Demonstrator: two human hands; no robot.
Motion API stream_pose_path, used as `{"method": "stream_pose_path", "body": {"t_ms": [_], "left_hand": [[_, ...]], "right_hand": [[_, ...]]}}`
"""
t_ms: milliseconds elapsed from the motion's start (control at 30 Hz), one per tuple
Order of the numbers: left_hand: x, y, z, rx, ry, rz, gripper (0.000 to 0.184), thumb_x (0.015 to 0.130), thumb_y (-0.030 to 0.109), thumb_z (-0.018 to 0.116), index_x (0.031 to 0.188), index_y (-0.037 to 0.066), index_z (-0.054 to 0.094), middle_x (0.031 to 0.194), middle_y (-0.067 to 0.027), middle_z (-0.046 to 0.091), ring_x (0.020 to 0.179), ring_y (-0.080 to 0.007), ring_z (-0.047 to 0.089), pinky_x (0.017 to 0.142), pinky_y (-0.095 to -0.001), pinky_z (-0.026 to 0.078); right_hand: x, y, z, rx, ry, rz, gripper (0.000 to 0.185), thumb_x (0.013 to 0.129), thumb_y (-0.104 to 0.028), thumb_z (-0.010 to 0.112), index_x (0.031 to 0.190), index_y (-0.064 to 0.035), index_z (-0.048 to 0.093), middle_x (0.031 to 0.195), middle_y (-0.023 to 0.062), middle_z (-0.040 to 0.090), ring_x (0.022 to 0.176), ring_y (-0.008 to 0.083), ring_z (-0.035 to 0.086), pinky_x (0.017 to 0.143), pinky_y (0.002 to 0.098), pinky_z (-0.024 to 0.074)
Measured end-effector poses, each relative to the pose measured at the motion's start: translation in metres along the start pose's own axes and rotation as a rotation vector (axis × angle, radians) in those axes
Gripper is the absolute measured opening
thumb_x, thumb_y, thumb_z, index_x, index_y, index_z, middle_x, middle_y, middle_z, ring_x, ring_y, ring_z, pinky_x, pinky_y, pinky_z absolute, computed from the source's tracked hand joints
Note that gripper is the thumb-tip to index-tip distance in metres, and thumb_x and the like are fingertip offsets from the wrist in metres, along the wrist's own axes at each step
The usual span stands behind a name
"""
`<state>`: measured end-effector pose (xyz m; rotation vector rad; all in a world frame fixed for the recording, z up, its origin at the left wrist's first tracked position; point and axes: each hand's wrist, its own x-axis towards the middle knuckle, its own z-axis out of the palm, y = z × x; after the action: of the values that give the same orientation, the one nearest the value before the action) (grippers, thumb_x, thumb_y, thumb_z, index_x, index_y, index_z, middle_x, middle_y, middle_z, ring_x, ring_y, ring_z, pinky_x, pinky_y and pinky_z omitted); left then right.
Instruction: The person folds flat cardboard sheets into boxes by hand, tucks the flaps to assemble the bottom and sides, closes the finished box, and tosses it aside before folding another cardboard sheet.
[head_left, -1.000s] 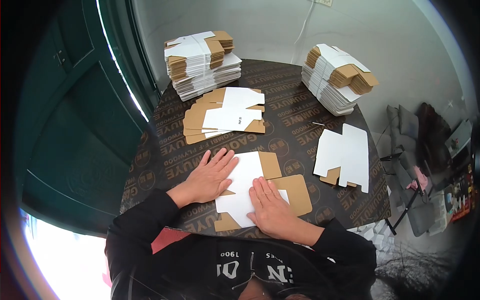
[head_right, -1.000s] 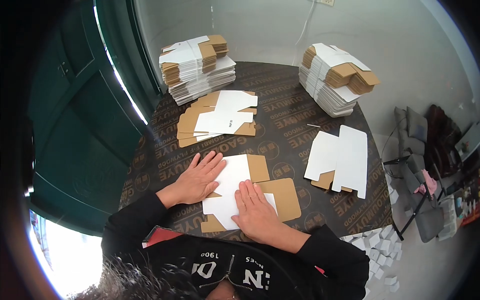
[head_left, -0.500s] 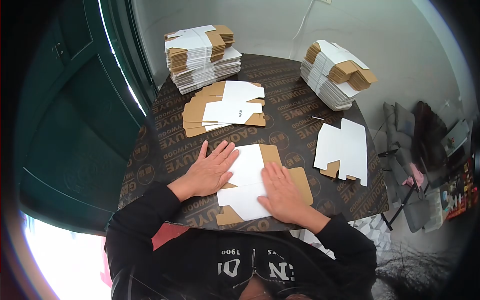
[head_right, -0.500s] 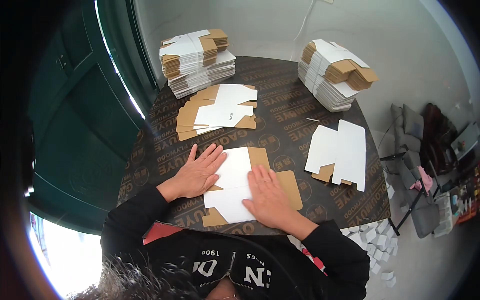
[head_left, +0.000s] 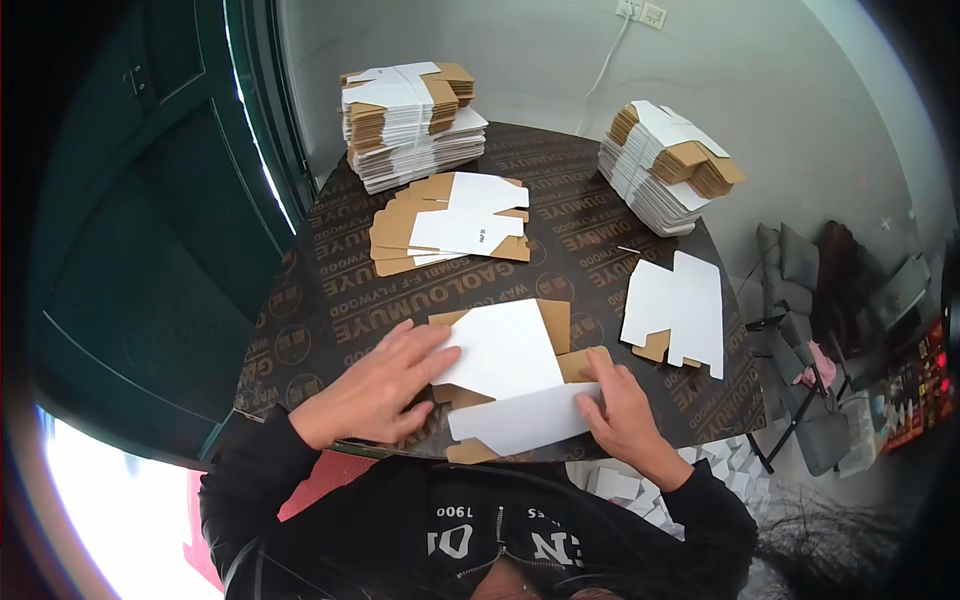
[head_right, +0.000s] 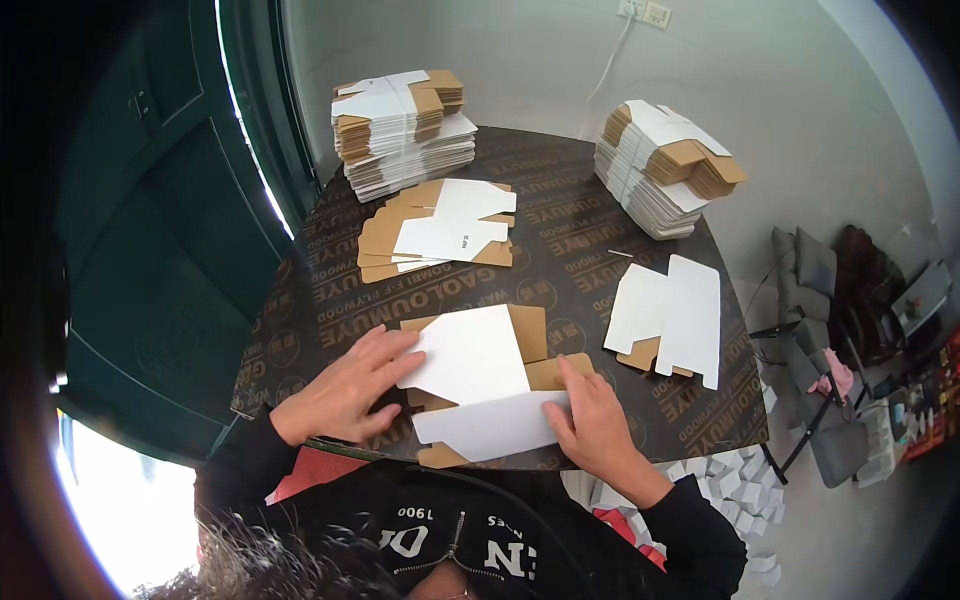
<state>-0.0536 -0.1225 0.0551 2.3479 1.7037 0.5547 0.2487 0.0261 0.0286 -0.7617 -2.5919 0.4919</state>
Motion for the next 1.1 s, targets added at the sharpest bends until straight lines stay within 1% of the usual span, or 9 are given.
{"method": "stream_pose_path", "body": {"t_ms": [67, 200, 267, 400, 567, 700, 767, 867, 1100], "left_hand": [[-0.001, 0.006, 0.001, 0.009, 0.020, 0.021, 0.064, 0.080, 0.009, 0.063, 0.141, 0.005, 0.041, 0.149, -0.0174, 0.034, 0.136, -0.0353, 0.035, 0.116, -0.0579, 0.019], [0.005, 0.011, 0.008, 0.363, 0.094, 0.163, 0.058, 0.079, 0.009, 0.063, 0.135, 0.005, 0.048, 0.142, -0.0172, 0.044, 0.127, -0.0333, 0.046, 0.113, -0.0501, 0.030], [0.013, 0.009, 0.011, 0.364, 0.153, 0.204, 0.056, 0.079, 0.009, 0.063, 0.133, 0.006, 0.050, 0.139, -0.0165, 0.046, 0.124, -0.0327, 0.048, 0.111, -0.0485, 0.032], [0.033, 0.006, 0.010, 0.369, 0.321, 0.331, 0.048, 0.079, 0.007, 0.063, 0.127, 0.008, 0.056, 0.130, -0.0146, 0.054, 0.115, -0.0307, 0.055, 0.107, -0.0437, 0.039], [0.058, 0.002, -0.006, 0.408, 0.505, 0.328, 0.040, 0.078, 0.004, 0.062, 0.118, 0.008, 0.062, 0.116, -0.0104, 0.063, 0.105, -0.0264, 0.061, 0.101, -0.0392, 0.044], [0.070, -0.009, -0.008, 0.078, 0.464, 0.167, 0.033, 0.077, 0.003, 0.064, 0.110, 0.008, 0.066, 0.106, -0.0074, 0.067, 0.099, -0.0230, 0.063, 0.101, -0.0411, 0.044], [0.075, -0.014, -0.008, 0.017, 0.431, 0.162, 0.033, 0.077, 0.003, 0.064, 0.109, 0.007, 0.066, 0.105, -0.0070, 0.068, 0.098, -0.0228, 0.063, 0.101, -0.0414, 0.044], [0.076, -0.022, -0.004, -0.155, 0.330, 0.134, 0.032, 0.077, 0.002, 0.065, 0.108, 0.006, 0.067, 0.102, -0.0057, 0.069, 0.096, -0.0223, 0.064, 0.100, -0.0425, 0.043], [0.067, -0.075, 0.029, -0.095, 0.187, 0.081, 0.030, 0.081, 0.003, 0.062, 0.110, 0.006, 0.066, 0.114, -0.0093, 0.066, 0.100, -0.0295, 0.061, 0.099, -0.0449, 0.043]], "right_hand": [[0.003, -0.002, -0.001, 0.077, -0.004, 0.047, 0.046, 0.088, -0.012, 0.059, 0.130, 0.0054, 0.049, 0.112, 0.0191, 0.063, 0.093, 0.0283, 0.060, 0.082, 0.0334, 0.0481], [0.013, 0.001, 0.002, 0.433, -0.088, 0.279, 0.037, 0.089, -0.009, 0.056, 0.124, 0.0013, 0.056, 0.092, 0.0122, 0.065, 0.070, 0.0193, 0.054, 0.067, 0.0287, 0.0465], [0.024, -0.002, -0.001, 0.684, -0.033, 0.392, 0.031, 0.090, -0.009, 0.055, 0.120, -0.0006, 0.059, 0.089, 0.0108, 0.065, 0.068, 0.0165, 0.053, 0.065, 0.0270, 0.0460], [0.048, -0.010, -0.022, 0.795, -0.017, 0.378, 0.030, 0.091, -0.010, 0.054, 0.119, 0.0016, 0.058, 0.093, 0.0107, 0.066, 0.072, 0.0154, 0.055, 0.068, 0.0255, 0.0458], [0.061, -0.022, -0.057, 0.553, 0.175, 0.231, 0.033, 0.090, -0.008, 0.052, 0.121, 0.0035, 0.057, 0.106, 0.0139, 0.065, 0.090, 0.0206, 0.059, 0.083, 0.0301, 0.0466], [0.059, -0.035, -0.071, -0.252, 0.547, -0.344, 0.036, 0.087, -0.012, 0.056, 0.119, 0.0037, 0.058, 0.114, 0.0158, 0.062, 0.097, 0.0260, 0.058, 0.090, 0.0363, 0.0431], [0.058, -0.043, -0.067, -0.341, 0.499, -0.393, 0.041, 0.085, -0.017, 0.058, 0.121, 0.0030, 0.058, 0.125, 0.0182, 0.057, 0.109, 0.0319, 0.054, 0.100, 0.0430, 0.0377], [0.060, -0.052, -0.060, -0.410, 0.382, -0.478, 0.045, 0.087, -0.023, 0.057, 0.123, 0.0037, 0.056, 0.128, 0.0199, 0.056, 0.116, 0.0326, 0.052, 0.107, 0.0455, 0.0324], [0.071, -0.034, -0.003, -0.294, 0.177, -0.478, 0.050, 0.087, -0.029, 0.060, 0.124, 0.0039, 0.054, 0.128, 0.0229, 0.054, 0.119, 0.0349, 0.049, 0.108, 0.0444, 0.0314]]}}
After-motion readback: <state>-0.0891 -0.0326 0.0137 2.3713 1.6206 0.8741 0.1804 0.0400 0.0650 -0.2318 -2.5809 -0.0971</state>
